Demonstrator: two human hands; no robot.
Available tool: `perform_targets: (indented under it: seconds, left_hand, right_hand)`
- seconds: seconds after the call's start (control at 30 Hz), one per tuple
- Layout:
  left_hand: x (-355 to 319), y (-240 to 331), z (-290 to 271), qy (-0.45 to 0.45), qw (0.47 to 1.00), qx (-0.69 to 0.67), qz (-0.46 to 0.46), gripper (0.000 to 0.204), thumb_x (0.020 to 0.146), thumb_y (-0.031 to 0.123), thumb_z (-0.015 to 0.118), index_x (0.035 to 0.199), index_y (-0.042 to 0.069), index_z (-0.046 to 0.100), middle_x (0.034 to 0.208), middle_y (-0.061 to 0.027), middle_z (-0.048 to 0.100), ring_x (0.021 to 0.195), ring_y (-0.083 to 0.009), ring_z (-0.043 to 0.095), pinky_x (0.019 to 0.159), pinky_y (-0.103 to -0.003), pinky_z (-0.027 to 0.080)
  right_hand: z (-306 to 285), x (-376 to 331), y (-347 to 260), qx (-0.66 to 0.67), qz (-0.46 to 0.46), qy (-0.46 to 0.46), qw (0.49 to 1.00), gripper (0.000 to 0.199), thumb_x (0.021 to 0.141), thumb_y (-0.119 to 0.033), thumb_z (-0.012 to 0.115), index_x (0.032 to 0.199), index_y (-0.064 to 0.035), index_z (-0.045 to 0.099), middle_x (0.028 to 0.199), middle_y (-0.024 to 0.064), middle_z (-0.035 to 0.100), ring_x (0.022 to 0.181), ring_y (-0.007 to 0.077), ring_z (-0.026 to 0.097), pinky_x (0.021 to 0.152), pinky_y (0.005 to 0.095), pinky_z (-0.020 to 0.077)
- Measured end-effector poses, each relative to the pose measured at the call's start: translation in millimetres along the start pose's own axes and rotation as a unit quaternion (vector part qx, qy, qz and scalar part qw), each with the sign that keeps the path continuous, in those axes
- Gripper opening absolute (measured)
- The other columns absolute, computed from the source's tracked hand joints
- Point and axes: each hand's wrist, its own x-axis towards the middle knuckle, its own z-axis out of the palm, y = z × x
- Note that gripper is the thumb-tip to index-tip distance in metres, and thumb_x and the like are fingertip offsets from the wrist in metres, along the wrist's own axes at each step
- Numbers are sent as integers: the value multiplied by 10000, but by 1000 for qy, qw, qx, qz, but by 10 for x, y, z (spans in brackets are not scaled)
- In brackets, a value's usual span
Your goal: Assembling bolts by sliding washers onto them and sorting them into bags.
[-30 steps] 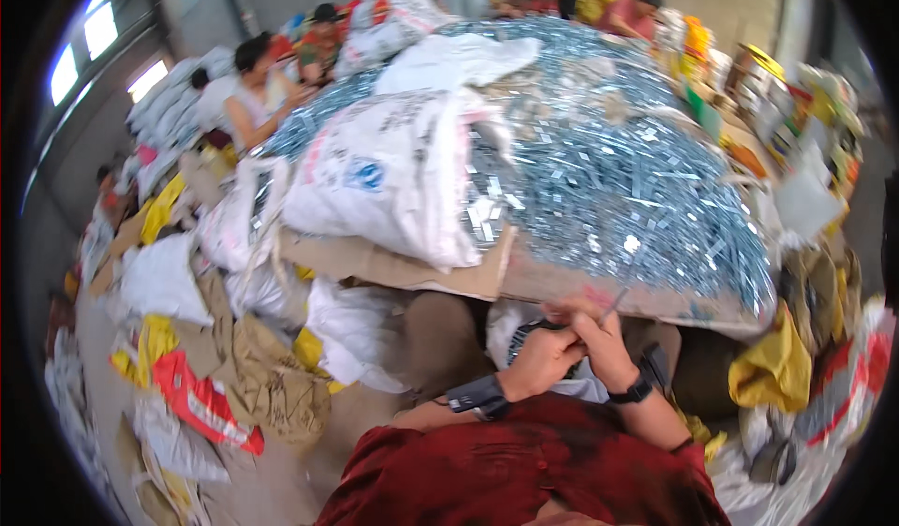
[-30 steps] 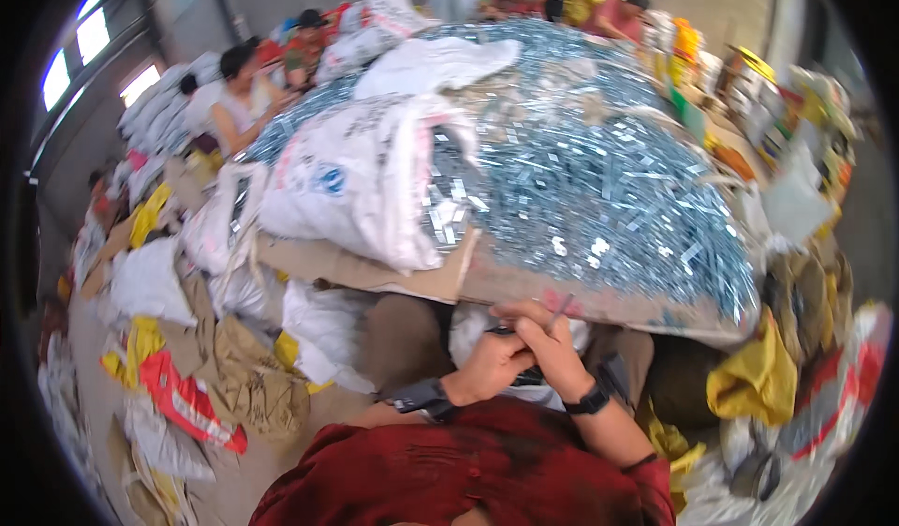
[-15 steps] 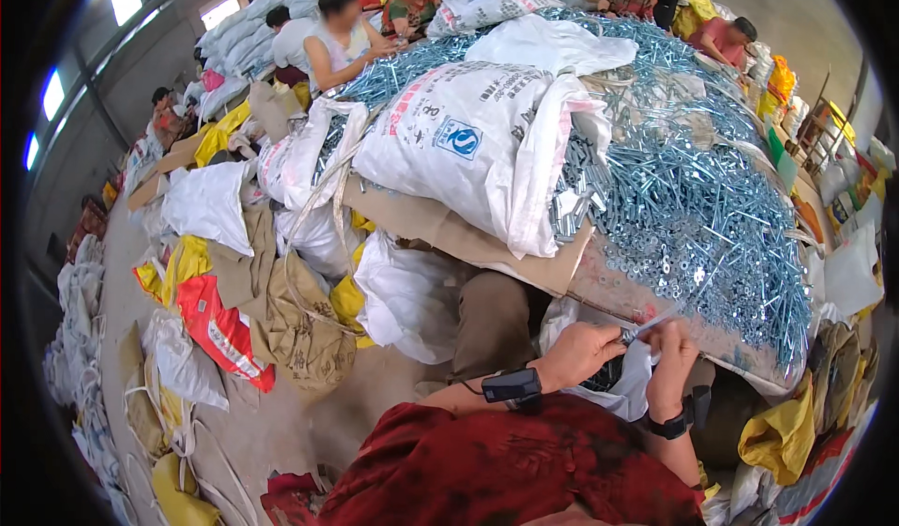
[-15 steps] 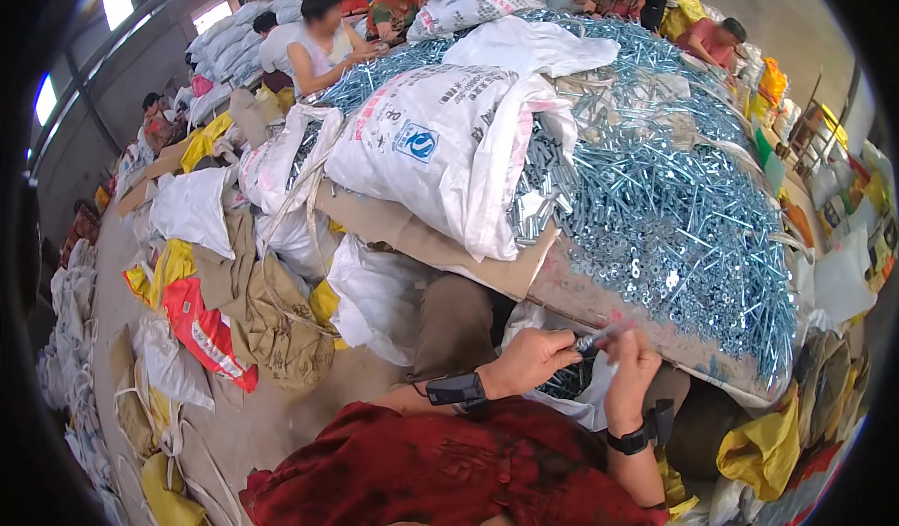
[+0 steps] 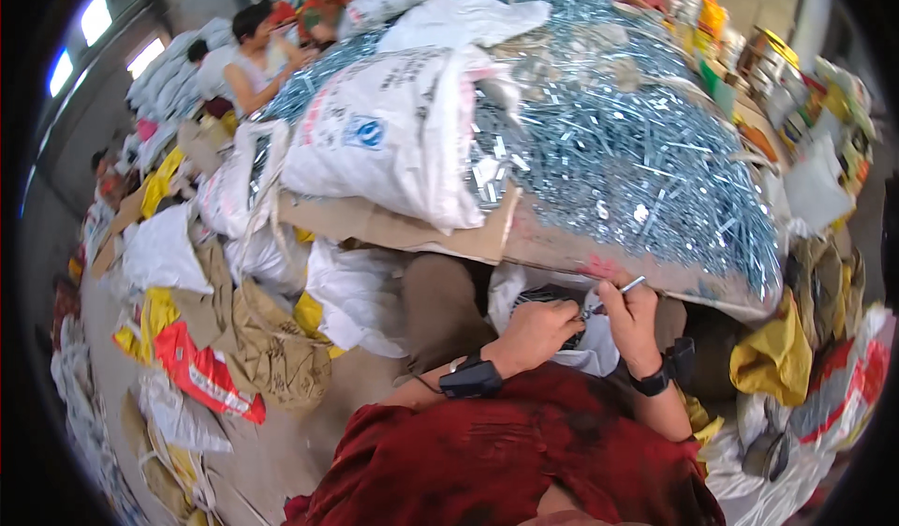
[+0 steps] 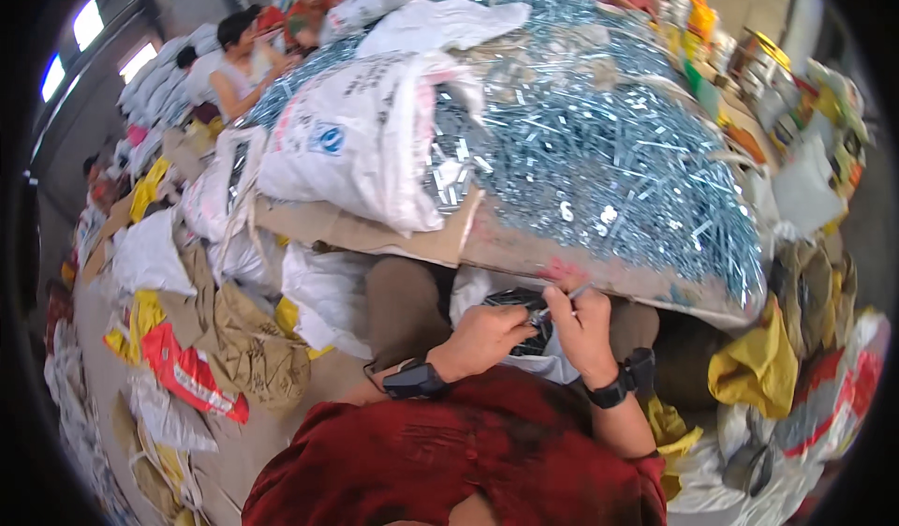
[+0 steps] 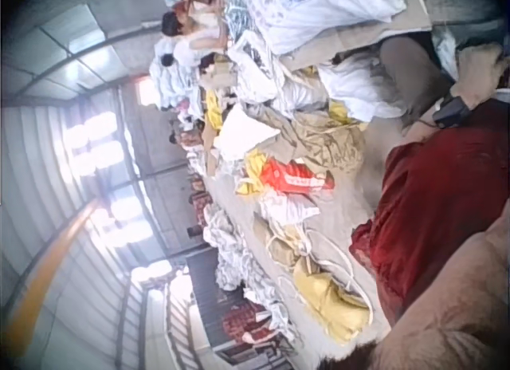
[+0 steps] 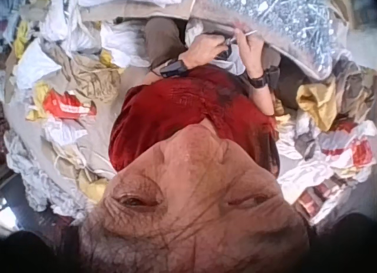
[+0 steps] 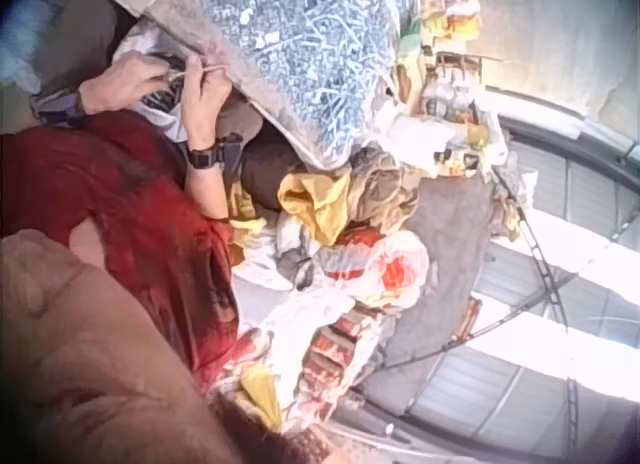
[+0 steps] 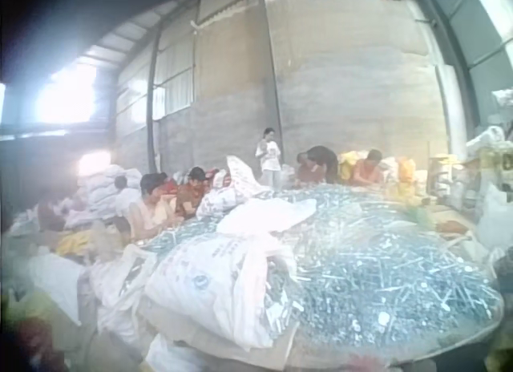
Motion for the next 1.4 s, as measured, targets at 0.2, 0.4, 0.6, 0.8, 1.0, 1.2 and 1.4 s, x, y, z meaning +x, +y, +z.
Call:
perform_targets:
  seconds: [0.2, 0.4, 0.6, 0.8, 1.0, 1.2, 1.4]
  left_hand:
    - [69, 125, 77, -2, 998, 61, 27, 203, 859, 202, 685, 825, 27, 588, 758, -127, 578, 715, -348, 612, 619, -437, 478]
    - [183, 243, 108, -23, 992, -34, 117, 199, 826, 200, 709, 894, 31, 630, 776, -105, 561, 712, -316, 597, 614, -409, 460]
    - [99, -220, 35, -74, 996, 29, 29, 285, 824, 276, 702, 1024, 79, 658, 955, -111, 613, 873, -321, 631, 707, -415, 501]
    - [311, -514, 211, -3, 998, -69, 1, 382, 855, 229, 707, 1172, 46, 599, 928, -128, 644, 821, -293, 660, 704, -386, 519]
    - [446, -723, 552, 61, 989, -130, 41, 229, 854, 107, 691, 1059, 31, 625, 799, -109, 656, 676, -280, 650, 598, -367, 493]
    - [328, -905, 532, 36, 988, -142, 37, 152, 856, 90, 681, 996, 41, 647, 770, -122, 662, 671, -292, 661, 596, -374, 497]
    - [249, -997, 530, 36, 988, -152, 1, 116, 861, 100, 677, 963, 55, 645, 813, -130, 680, 688, -323, 662, 599, -399, 504]
  right_hand:
    - [-143, -73, -167, -98, -9, 35, 994, 320, 949, -145, 620, 686, -8, 500, 561, 61, 483, 520, 107, 445, 481, 318, 339]
    - [-252, -367, -71, -57, 0, 33, 998, 320, 954, -156, 628, 693, -8, 517, 568, 54, 482, 509, 107, 456, 472, 307, 355]
    - [-668, -1086, -68, -17, 177, -5, 984, 192, 960, -171, 608, 883, 1, 638, 664, 21, 587, 563, 102, 551, 508, 271, 446]
    - [-1228, -2444, -82, -277, 342, -20, 897, 226, 885, -137, 652, 1045, 22, 632, 904, 76, 691, 760, 163, 641, 679, 347, 510]
    - [-920, -2743, -1054, -201, 401, -76, 891, 213, 887, -137, 653, 1030, 18, 635, 898, 72, 688, 762, 160, 636, 683, 345, 508]
    - [-850, -2551, -1572, -163, 422, -101, 886, 200, 888, -138, 654, 1016, 15, 639, 893, 69, 686, 764, 157, 632, 688, 342, 506]
    - [-779, -2407, -1879, -136, 419, -111, 891, 187, 890, -139, 655, 1001, 12, 642, 888, 65, 684, 766, 154, 628, 693, 339, 504]
